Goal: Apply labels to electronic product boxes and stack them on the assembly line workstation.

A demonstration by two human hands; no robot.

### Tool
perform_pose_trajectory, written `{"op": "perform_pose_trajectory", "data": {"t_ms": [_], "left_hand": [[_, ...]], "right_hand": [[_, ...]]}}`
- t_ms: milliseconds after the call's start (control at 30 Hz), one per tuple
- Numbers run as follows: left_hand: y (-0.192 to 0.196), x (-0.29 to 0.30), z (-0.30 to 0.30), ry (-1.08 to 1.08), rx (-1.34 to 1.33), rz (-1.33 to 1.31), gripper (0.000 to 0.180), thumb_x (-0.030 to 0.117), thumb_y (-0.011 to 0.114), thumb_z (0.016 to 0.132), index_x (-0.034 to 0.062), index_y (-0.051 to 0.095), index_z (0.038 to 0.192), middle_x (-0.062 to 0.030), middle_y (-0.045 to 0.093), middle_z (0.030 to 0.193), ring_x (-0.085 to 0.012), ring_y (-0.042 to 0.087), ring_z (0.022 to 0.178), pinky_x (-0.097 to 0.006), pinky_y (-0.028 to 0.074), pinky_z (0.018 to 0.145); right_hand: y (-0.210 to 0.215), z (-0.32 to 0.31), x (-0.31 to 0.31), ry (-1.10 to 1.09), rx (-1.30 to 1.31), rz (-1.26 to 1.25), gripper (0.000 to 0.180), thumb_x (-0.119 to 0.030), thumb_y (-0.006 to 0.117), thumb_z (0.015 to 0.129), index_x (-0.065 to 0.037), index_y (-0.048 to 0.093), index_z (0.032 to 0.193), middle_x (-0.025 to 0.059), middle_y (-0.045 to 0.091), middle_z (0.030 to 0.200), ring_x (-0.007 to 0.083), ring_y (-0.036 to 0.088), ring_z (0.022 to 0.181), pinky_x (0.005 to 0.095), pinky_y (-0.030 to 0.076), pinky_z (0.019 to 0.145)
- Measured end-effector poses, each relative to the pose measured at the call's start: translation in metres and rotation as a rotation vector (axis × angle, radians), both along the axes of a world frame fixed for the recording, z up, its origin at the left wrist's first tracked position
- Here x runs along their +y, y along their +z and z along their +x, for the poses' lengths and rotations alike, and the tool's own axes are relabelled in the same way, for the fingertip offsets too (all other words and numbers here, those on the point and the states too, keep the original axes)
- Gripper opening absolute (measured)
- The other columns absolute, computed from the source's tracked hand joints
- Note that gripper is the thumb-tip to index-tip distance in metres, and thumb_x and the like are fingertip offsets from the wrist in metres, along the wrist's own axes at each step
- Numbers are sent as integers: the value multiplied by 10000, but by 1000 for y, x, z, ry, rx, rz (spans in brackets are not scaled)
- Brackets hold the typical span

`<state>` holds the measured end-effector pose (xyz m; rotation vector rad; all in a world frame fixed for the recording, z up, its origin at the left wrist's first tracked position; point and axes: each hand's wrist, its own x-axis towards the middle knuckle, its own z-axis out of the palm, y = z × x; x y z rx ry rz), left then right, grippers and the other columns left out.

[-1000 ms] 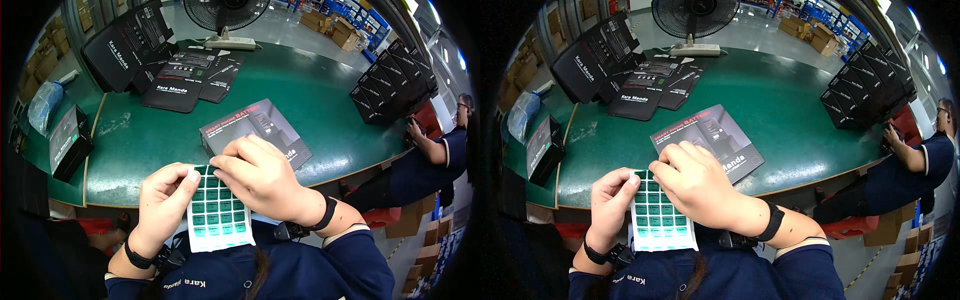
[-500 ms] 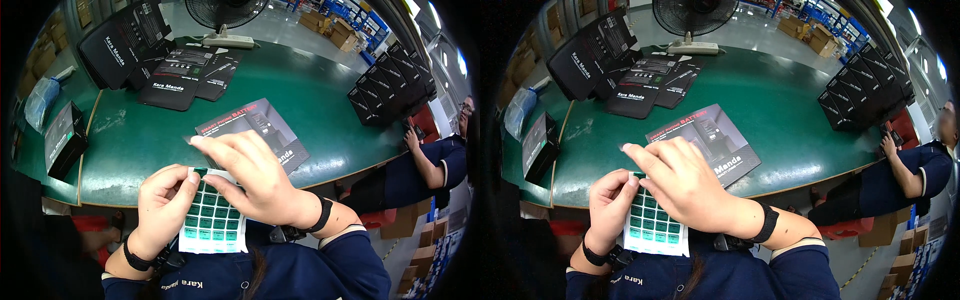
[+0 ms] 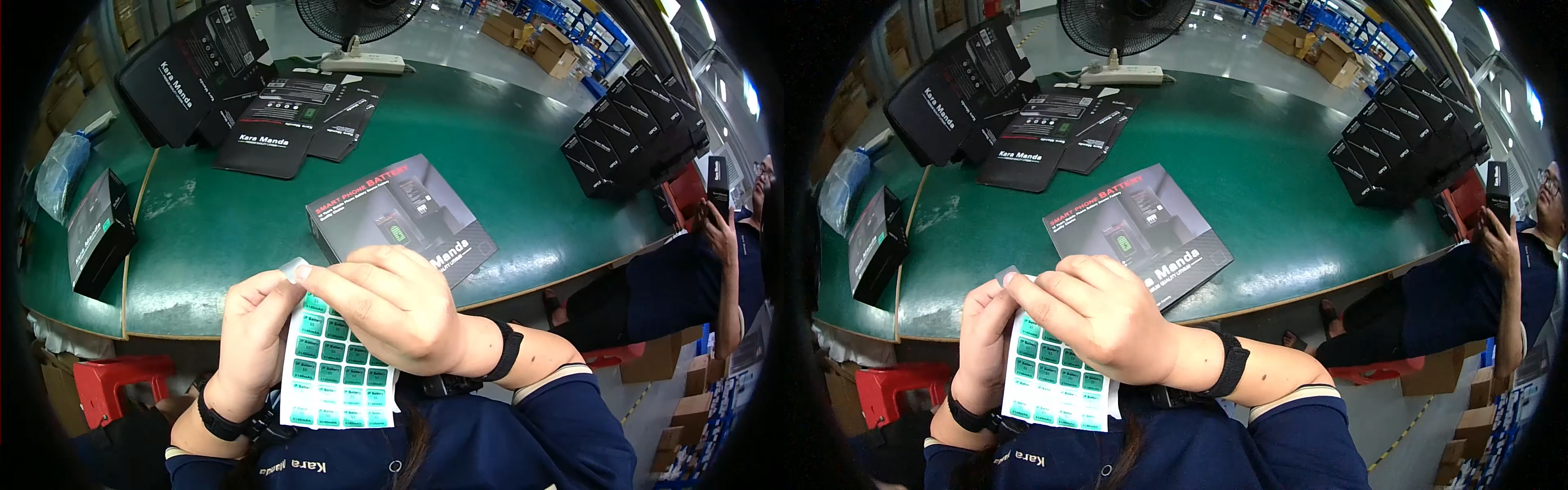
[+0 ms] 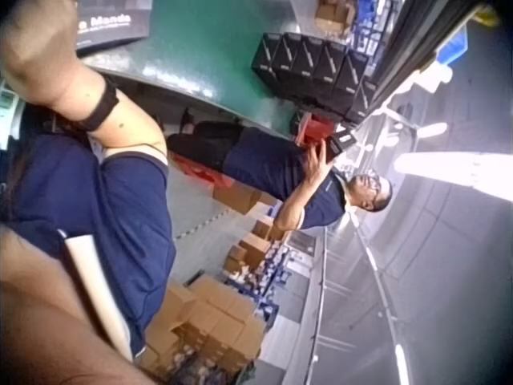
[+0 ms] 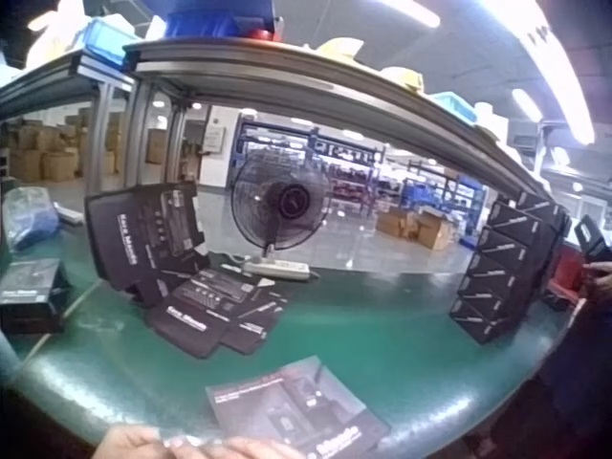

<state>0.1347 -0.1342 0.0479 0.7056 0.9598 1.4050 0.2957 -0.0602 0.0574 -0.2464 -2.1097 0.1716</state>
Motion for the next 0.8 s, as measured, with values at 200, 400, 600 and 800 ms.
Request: {"op": "perform_pose_trajectory", "data": {"t_ms": [200,400,600,800], "left_hand": [[6,-2,-2,-9,357,214,193,106,519,927,-42,640,902,-99,668,802,-133,635,751,-254,499,675],[-4,12,-4,-244,833,605,146,84,541,882,6,659,847,-115,687,864,-367,613,1089,-507,308,1073],[-31,31,-17,53,724,573,210,103,485,915,-12,568,760,-104,581,789,-334,601,1075,-467,385,1014],[-42,46,-45,247,282,346,312,241,365,971,23,482,781,-88,512,762,-323,569,1100,-427,365,1020]], "right_hand": [[14,50,23,-232,210,-175,462,106,636,798,47,493,1233,133,631,990,186,627,884,301,484,815],[-23,86,39,-639,357,-790,743,-47,643,840,-47,238,1463,257,487,1285,302,619,999,362,503,850],[-48,75,-1,-317,469,-913,645,-10,494,941,-29,137,1478,218,428,1321,234,599,1073,305,501,875],[-6,82,29,-308,79,-611,500,-11,629,833,-27,476,1309,56,651,1003,111,548,887,281,455,762]]}}
